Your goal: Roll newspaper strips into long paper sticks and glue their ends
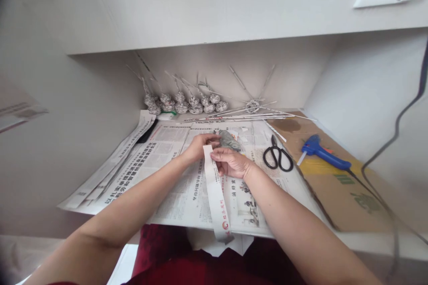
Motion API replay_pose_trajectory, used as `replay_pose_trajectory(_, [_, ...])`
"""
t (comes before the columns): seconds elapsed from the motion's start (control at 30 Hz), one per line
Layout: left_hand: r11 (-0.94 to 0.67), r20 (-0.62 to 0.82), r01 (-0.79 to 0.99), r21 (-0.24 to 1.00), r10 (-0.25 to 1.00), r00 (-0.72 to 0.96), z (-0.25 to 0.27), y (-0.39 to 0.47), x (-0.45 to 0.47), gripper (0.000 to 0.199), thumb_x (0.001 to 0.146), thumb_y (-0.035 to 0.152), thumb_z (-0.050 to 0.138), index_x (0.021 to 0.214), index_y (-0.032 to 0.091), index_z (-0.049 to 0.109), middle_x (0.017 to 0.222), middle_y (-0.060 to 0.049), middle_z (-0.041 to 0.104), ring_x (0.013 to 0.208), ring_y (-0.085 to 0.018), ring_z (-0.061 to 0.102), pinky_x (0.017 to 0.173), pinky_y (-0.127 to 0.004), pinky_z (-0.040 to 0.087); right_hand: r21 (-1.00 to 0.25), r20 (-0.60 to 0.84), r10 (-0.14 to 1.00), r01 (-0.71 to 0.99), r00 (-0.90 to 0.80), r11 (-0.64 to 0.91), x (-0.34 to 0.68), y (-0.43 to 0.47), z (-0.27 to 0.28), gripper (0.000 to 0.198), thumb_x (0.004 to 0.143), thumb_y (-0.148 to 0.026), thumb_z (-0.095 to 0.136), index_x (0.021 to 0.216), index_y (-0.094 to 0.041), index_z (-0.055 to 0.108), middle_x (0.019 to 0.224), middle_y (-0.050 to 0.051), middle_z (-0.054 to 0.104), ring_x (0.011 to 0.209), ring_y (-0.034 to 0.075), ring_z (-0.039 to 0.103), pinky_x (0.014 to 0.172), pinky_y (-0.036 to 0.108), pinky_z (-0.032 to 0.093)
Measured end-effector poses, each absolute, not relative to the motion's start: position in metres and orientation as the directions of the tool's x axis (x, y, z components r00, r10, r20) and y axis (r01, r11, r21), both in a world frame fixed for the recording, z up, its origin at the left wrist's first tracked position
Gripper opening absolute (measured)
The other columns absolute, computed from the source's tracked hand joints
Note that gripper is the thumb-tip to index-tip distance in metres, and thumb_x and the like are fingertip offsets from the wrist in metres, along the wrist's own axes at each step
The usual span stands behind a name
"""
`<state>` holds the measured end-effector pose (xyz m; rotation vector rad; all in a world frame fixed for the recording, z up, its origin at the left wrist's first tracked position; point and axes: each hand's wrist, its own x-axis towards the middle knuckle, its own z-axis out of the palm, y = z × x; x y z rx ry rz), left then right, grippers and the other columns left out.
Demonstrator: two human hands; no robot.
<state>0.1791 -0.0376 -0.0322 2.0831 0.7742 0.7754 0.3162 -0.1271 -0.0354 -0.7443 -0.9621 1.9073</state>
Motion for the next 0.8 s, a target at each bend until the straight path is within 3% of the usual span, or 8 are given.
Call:
replay_pose_trajectory(0.17, [-0.731,0.351,0.360,0.580,0.623,0.699,-0.030,-0.044,0.182,0.054,0.076,0.030,0.062,0.128,0.021,0.054,0.097,-0.007,0.061,0.081,-0.019,0.060,0.078,-0.030,0.046,-0.867,-0.130,0.873,-0.373,-0.470,-0.330,0.318,-0.128,-0.036,0.019,0.072,-0.028,0.073,0.082,-0.015,0.062,0.061,-0.001,0.065,0.046,0.010,0.060,0.037,0.018,0.047])
replay_pose_trajectory(0.27, [-0.797,0.310,0.357,0.488,0.540,0.782,-0.032,-0.043,0.197,0.031,0.079,0.030,0.059,0.106,0.017,0.068,0.089,-0.008,0.061,0.082,-0.021,0.059,0.077,-0.029,0.045,-0.875,-0.141,0.858,-0.344,-0.494,-0.342,0.319,-0.129,-0.035,0.020,0.072,-0.029,0.073,0.079,-0.014,0.062,0.058,-0.001,0.064,0.041,0.010,0.058,0.034,0.017,0.045])
replay_pose_trajectory(0.33, [-0.790,0.297,0.387,0.475,0.558,0.775,-0.033,-0.041,0.206,0.022,0.083,0.028,0.054,0.088,0.015,0.071,0.085,-0.008,0.061,0.081,-0.020,0.058,0.078,-0.029,0.044,-0.878,-0.142,0.851,-0.333,-0.506,-0.344,0.319,-0.129,-0.034,0.021,0.072,-0.030,0.072,0.076,-0.013,0.061,0.057,-0.001,0.063,0.039,0.010,0.057,0.033,0.017,0.044])
replay_pose_trajectory(0.6, [-0.710,0.319,0.443,0.548,0.666,0.674,-0.037,-0.035,0.211,0.012,0.076,0.024,0.060,0.079,0.014,0.065,0.077,-0.004,0.063,0.074,-0.016,0.057,0.073,-0.027,0.044,-0.879,-0.120,0.872,-0.357,-0.475,-0.315,0.320,-0.127,-0.036,0.021,0.073,-0.031,0.071,0.076,-0.014,0.059,0.057,-0.001,0.063,0.041,0.010,0.057,0.033,0.017,0.044])
replay_pose_trajectory(0.73, [-0.617,0.294,0.347,0.706,0.702,0.648,-0.026,-0.036,0.196,0.024,0.071,0.026,0.065,0.091,0.014,0.063,0.070,0.000,0.063,0.062,-0.013,0.057,0.060,-0.022,0.043,-0.872,-0.109,0.909,-0.401,-0.402,-0.282,0.318,-0.127,-0.033,0.022,0.072,-0.031,0.072,0.079,-0.016,0.059,0.059,-0.002,0.063,0.043,0.010,0.058,0.034,0.017,0.044])
replay_pose_trajectory(0.8, [-0.528,0.282,0.318,0.787,0.767,0.577,-0.018,-0.038,0.187,0.020,0.075,0.032,0.062,0.077,0.013,0.063,0.064,-0.001,0.062,0.059,-0.013,0.057,0.055,-0.021,0.041,-0.857,-0.106,0.932,-0.444,-0.346,-0.262,0.317,-0.126,-0.031,0.022,0.070,-0.031,0.074,0.078,-0.017,0.059,0.059,-0.003,0.063,0.044,0.010,0.058,0.035,0.016,0.044])
